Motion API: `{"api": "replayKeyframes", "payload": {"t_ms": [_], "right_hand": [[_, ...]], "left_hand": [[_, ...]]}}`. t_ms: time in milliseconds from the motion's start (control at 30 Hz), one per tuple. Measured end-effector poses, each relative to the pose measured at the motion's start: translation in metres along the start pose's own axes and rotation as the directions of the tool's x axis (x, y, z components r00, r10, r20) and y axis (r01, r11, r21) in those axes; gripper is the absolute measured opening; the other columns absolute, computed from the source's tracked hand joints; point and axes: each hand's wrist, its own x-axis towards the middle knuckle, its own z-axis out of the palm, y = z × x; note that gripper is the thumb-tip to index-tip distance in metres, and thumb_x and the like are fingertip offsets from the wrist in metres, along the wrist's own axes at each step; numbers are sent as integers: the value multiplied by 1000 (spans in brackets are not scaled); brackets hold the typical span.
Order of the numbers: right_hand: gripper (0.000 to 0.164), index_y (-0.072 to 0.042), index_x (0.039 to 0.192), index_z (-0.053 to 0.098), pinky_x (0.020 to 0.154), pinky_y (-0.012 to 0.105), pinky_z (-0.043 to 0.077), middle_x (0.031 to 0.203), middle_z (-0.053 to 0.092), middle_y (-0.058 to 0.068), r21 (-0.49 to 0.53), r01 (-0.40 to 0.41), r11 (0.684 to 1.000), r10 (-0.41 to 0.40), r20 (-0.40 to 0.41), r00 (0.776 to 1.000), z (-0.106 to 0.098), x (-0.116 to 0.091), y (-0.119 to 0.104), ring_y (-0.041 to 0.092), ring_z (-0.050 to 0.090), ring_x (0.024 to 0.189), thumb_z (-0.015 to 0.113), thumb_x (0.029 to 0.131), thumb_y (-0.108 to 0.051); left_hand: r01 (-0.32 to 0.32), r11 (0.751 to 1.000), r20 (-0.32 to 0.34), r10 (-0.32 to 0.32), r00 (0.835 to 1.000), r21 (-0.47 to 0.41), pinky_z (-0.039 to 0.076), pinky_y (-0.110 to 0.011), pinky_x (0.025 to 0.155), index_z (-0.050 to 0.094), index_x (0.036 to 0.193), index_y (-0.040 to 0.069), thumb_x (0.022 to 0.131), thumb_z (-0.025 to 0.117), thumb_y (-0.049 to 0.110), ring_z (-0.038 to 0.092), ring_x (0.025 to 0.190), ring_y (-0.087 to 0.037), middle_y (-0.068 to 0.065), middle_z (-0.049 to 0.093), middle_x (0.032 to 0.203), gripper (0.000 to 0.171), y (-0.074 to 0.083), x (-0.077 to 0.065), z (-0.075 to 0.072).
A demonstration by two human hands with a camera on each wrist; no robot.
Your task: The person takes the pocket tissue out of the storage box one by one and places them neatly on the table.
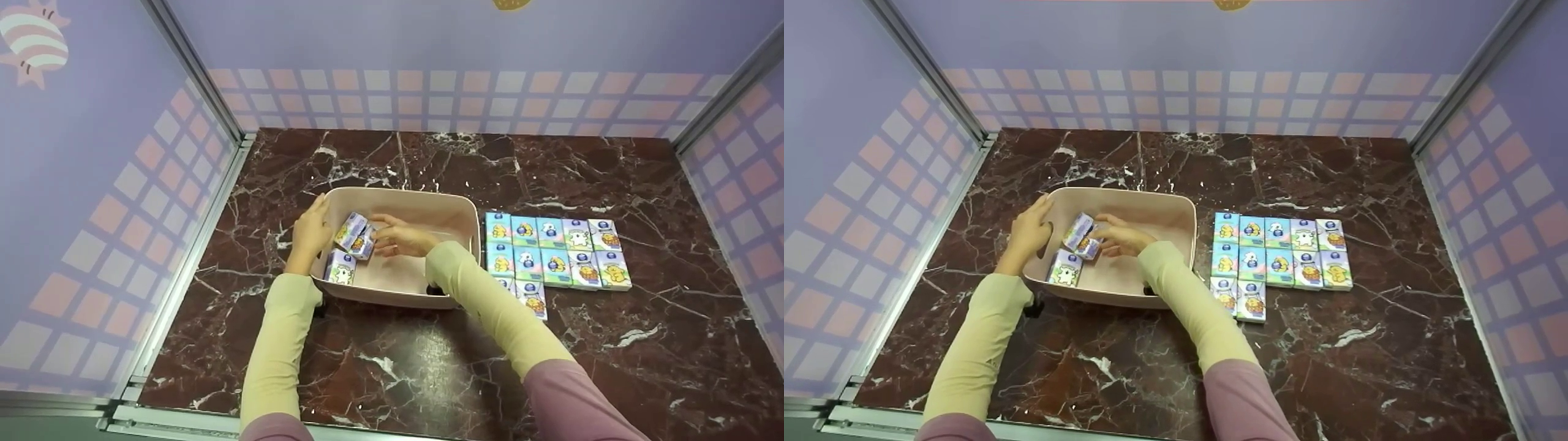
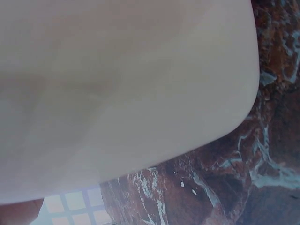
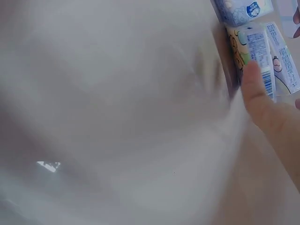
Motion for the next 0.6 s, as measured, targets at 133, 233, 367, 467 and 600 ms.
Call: {"api": "replayKeyframes", "payload": {"t_ms": [133,233,367,467,600], "right_hand": [[61,-18,139,20,92,44,36,90,53,5,-15,-18,1000,18,-11,1000,3,-1,-4,17,50,81,48,86,-5],[62,-20,139,21,96,46,33,93,53,5,-20,-27,999,27,5,1000,5,-2,-4,20,50,89,48,86,-5],[65,-24,141,18,102,53,26,118,47,16,-154,-66,986,75,53,996,11,-3,-1,33,42,114,49,85,-8],[67,-28,141,19,100,54,27,138,32,17,-336,-114,935,139,49,989,17,0,4,35,34,125,52,84,-14],[67,-29,139,24,98,53,31,143,25,10,-508,-155,847,189,17,982,22,4,10,31,31,128,56,81,-23]], "left_hand": [[-4,1000,-5,4,1000,4,42,-50,85,44,130,6,76,45,0,50,110,-39,-5,37,140,54,0,0,0],[-11,1000,-12,12,1000,7,43,-51,82,45,129,8,75,45,-1,51,108,-39,-5,38,139,55,1,0,0],[-12,1000,-6,12,1000,11,44,-50,81,46,129,9,74,45,-2,52,107,-38,-4,38,139,57,1,1,-1],[-8,1000,2,8,1000,10,44,-50,82,46,129,10,73,45,-2,52,108,-38,-4,39,139,57,1,1,0],[-17,1000,-3,17,1000,11,43,-51,83,48,128,8,73,44,-3,51,107,-39,-6,40,138,56,0,1,1]]}}
